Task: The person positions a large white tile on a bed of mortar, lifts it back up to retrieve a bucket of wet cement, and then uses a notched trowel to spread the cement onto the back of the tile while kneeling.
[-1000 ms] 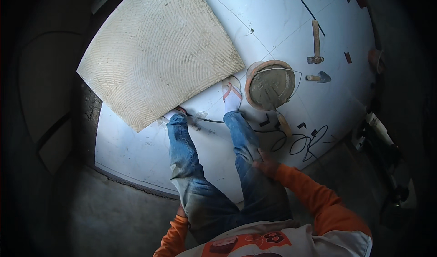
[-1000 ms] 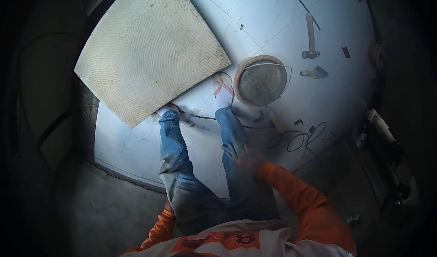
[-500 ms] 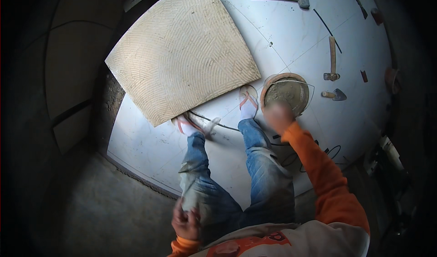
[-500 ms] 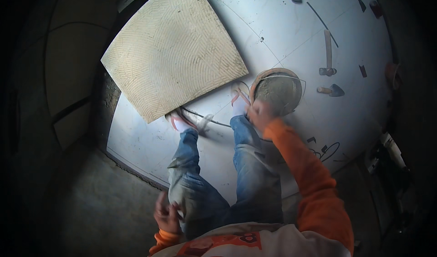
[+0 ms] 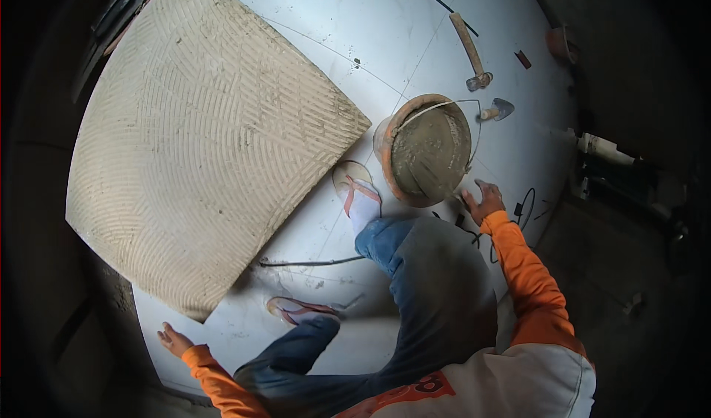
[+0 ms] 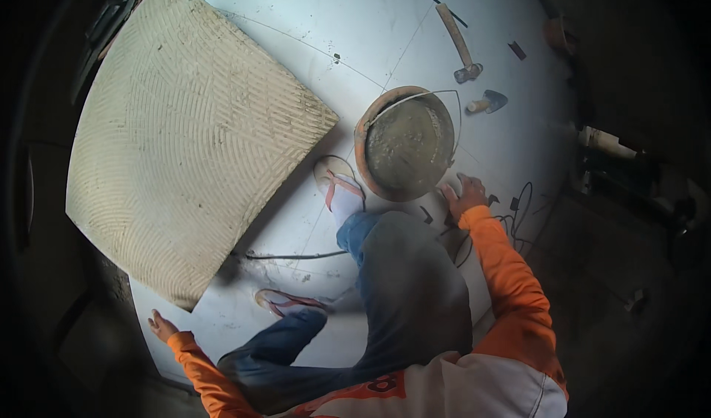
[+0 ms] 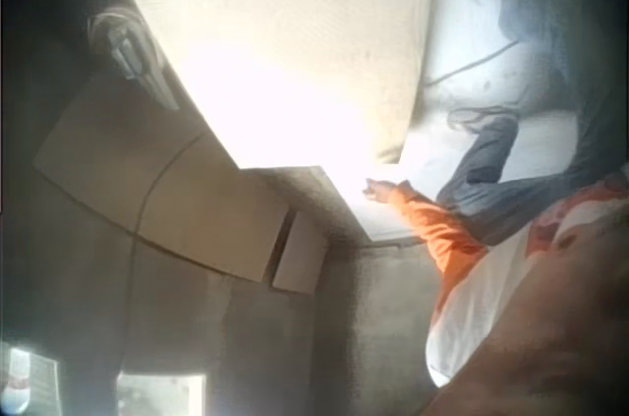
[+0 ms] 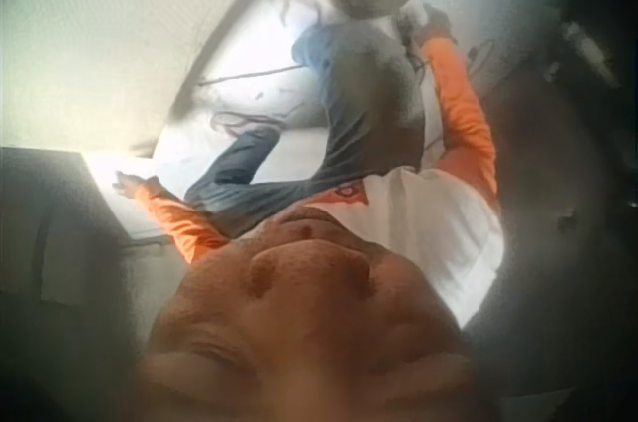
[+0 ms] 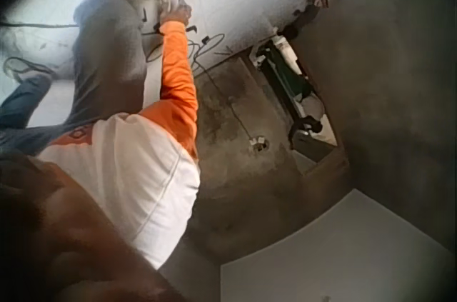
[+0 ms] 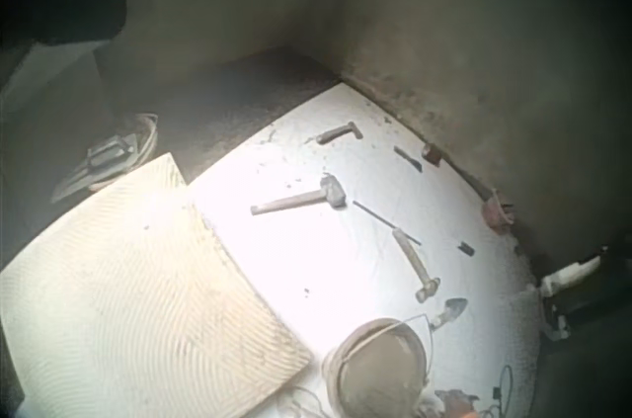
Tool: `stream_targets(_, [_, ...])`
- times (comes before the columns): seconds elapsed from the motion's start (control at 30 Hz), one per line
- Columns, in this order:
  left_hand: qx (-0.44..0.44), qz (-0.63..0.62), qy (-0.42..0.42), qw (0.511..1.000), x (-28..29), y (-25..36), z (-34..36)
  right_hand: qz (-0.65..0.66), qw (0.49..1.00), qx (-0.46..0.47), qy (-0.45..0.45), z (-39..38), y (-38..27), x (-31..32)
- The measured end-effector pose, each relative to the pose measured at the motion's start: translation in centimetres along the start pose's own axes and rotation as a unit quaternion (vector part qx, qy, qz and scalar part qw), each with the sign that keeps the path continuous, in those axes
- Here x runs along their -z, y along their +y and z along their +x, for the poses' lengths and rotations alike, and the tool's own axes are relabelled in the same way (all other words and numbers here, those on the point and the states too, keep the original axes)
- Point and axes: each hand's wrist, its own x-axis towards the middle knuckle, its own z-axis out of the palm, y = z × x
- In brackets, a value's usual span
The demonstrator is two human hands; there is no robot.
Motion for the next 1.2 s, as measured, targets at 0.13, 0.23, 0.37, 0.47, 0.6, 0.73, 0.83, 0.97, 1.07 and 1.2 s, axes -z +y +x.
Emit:
stream_targets(0.13, [0.061, -0.049, -0.122, 0.989, -2.1, -4.0, 6.2, 0.018, 0.99, -0.056, -0.125, -1.3, -0.7, -1.1])
stream_targets(0.23, [0.142, -0.103, -0.186, 0.967, -4.2, -2.3, 6.2, -0.04, 0.988, -0.054, -0.137, -1.6, 0.0, -0.8])
stream_targets(0.37, [0.087, -0.117, -0.236, 0.961, -5.4, -1.6, 5.3, -0.068, 0.985, -0.021, -0.155, -4.5, -1.5, 2.6])
stream_targets(0.47, [-0.066, -0.127, -0.252, 0.957, -6.0, -4.5, 7.8, -0.087, 0.989, -0.013, -0.123, -6.1, -3.7, 5.6])
stream_targets(0.6, [-0.214, -0.047, -0.08, 0.972, -5.2, -0.2, 1.4, -0.137, 0.988, -0.075, -0.022, -6.2, -2.1, 7.5])
stream_targets(0.73, [-0.464, -0.149, -0.065, 0.871, -0.4, 5.6, -7.5, 0.022, 0.994, -0.097, -0.049, -4.7, -3.5, 7.2])
stream_targets(0.83, [-0.536, -0.143, -0.292, 0.779, 0.1, 8.9, -14.0, 0.002, 0.995, -0.09, 0.047, -2.0, -3.9, 4.6])
stream_targets(0.97, [-0.52, -0.017, -0.317, 0.793, -3.1, 8.8, -14.9, 0.026, 0.996, -0.075, 0.032, -1.7, -4.0, 0.5])
stream_targets(1.07, [-0.466, -0.116, -0.228, 0.847, -4.4, 7.6, -10.4, 0.006, 0.999, 0.018, 0.047, -3.1, -3.8, 1.2])
stream_targets(1.2, [-0.425, -0.055, -0.21, 0.878, -5.2, 3.8, -6.7, -0.056, 0.997, 0.033, 0.034, -4.8, -2.2, 1.5])
